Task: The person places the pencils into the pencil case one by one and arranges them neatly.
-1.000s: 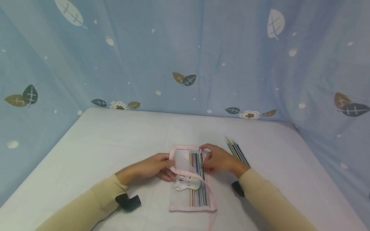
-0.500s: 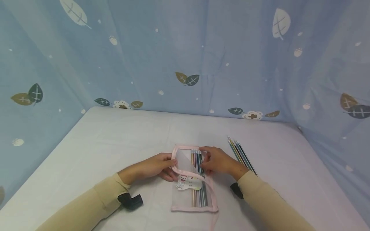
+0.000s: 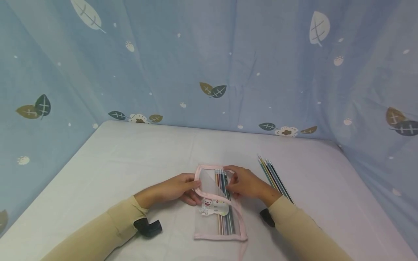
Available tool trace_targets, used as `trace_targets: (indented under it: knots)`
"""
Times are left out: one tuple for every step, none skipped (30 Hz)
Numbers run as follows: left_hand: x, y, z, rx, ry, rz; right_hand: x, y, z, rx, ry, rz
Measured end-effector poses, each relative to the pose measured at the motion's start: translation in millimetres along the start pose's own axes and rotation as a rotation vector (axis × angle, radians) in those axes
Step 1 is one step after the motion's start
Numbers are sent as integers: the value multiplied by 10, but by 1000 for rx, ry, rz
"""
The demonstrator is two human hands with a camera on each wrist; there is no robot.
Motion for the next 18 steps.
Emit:
trace_targets:
  knots:
    - [-2,-3,-1,-1,0,1,-3,13,9,-10,4,10]
    - [-3,-8,-3,-1,0,1,-1,28,19,-24,9,24]
    - [-4,-11,-6,-2,2,1,3,43,29,-41,14,37]
    - [-5,-11,-8,-3,3,1,4,60,38,-62,26,45]
    - [-6,-12,-10,-5,5,3,5,78,49,-85,40,53]
    - [-9,-7,-13,-5,4,4,8,95,58,-110,57,61]
    - [-8,-7,-15,-5,3,6,11,113,67,-136,76,68]
    - [-7,-7,-16,-6,5,6,20,134,75,-161,94,73]
    - [-8,-4,-17,-7,4,6,30,155,84,-185,111,75]
    - [-8,-4,-16,-8,4,6,38,176,94,-206,127,78]
    - [-5,-5,-15,-10,6,7,47,196,103,-225,144,82]
    - [-5,-5,-13,-13,8,7,57,215,112,-243,159,86]
    - [0,-8,-11,-16,10,8,66,235,121,-259,174,91]
    - [2,-8,-9,-19,11,9,76,254,130,-273,185,98]
    - [3,-6,-9,-19,12,10,80,271,140,-286,195,100]
    - [6,-8,-9,-19,14,12,83,287,149,-297,207,105]
    - [8,-8,-9,-18,15,14,87,304,161,-311,219,108]
    - [7,-7,-9,-17,15,14,87,321,175,-325,227,110]
Point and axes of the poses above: each hand's wrist, its own y-axis away from the middle knuckle, its own z-axis out of the back of the hand, x = y × z, the point moved 4 cm from there along -y, towards the middle knuckle, and after that the axes turned 1 degree about -x, right-handed, at the moved point
